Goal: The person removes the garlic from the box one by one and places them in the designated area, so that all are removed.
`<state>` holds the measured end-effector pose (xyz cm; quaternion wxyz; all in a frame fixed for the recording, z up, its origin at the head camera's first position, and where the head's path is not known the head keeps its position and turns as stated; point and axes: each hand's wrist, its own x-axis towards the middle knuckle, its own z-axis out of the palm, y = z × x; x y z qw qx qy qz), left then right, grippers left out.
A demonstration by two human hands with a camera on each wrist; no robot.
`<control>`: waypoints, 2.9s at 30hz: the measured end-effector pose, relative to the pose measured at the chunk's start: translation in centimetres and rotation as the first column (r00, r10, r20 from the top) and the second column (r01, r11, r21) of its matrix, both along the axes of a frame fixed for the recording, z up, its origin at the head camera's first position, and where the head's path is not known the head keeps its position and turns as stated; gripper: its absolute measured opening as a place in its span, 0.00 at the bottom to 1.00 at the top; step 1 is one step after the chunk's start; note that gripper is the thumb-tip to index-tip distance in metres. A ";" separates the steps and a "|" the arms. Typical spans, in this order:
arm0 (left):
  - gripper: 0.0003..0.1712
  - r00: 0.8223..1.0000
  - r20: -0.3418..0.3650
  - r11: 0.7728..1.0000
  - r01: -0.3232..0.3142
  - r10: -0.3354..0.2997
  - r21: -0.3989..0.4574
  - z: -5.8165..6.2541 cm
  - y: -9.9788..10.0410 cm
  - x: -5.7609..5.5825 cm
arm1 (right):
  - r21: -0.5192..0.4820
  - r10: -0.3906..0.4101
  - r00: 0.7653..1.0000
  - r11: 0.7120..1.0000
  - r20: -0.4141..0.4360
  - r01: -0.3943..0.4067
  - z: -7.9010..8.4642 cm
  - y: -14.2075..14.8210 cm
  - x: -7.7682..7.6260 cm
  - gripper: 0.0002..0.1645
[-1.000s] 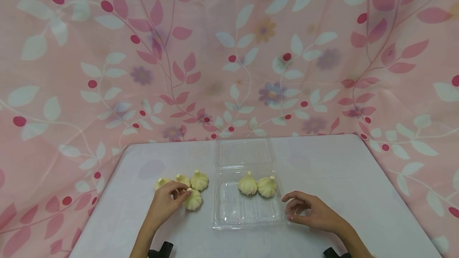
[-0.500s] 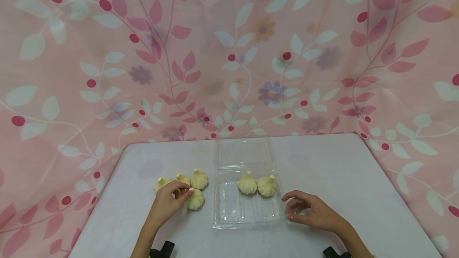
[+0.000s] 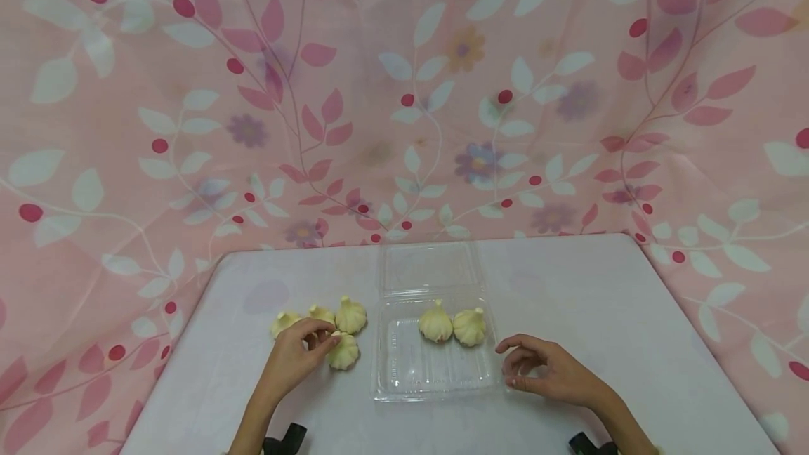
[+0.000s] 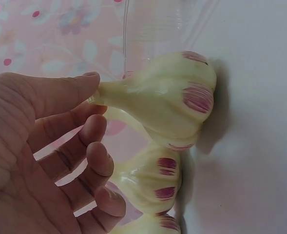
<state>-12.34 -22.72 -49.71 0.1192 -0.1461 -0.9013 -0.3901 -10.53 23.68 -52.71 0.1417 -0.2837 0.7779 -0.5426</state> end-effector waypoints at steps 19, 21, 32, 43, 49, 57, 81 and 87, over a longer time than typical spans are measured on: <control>0.10 1.000 0.004 1.000 0.004 -0.004 -0.009 1.6 0.6 0.4 | 0.008 -0.010 1.000 1.000 0.001 0.010 0.1 0.0 0.0 0.25; 0.10 1.000 0.001 1.000 0.009 -0.009 -0.006 1.9 0.8 0.4 | 0.006 -0.008 1.000 1.000 -0.003 0.008 0.1 0.0 0.0 0.25; 0.12 0.999 -0.015 0.999 0.040 -0.040 -0.005 2.6 2.2 0.3 | 0.001 0.000 1.000 1.000 -0.012 0.000 -0.1 0.1 0.0 0.25; 0.10 0.998 -0.010 0.998 0.055 -0.056 -0.012 2.8 3.7 0.1 | -0.003 0.002 1.000 1.000 -0.019 -0.003 -0.2 0.1 0.0 0.25; 0.08 0.998 -0.005 0.998 0.056 -0.056 -0.009 3.1 4.4 -0.1 | -0.002 0.003 1.000 1.000 -0.019 -0.003 -0.1 0.1 0.0 0.25; 0.08 0.999 0.016 0.999 0.051 -0.051 -0.004 3.4 5.2 -0.3 | -0.017 0.014 1.000 1.000 -0.027 -0.014 -0.1 0.1 -0.1 0.25; 0.09 0.997 0.061 0.995 0.049 -0.055 0.085 3.5 7.6 -1.1 | -0.011 0.012 1.000 1.000 -0.023 -0.012 0.1 0.1 -0.1 0.25; 0.08 0.995 0.084 0.994 0.047 -0.055 0.099 3.6 8.2 -1.3 | -0.001 0.011 1.000 1.000 -0.023 -0.011 0.2 0.0 -0.1 0.26</control>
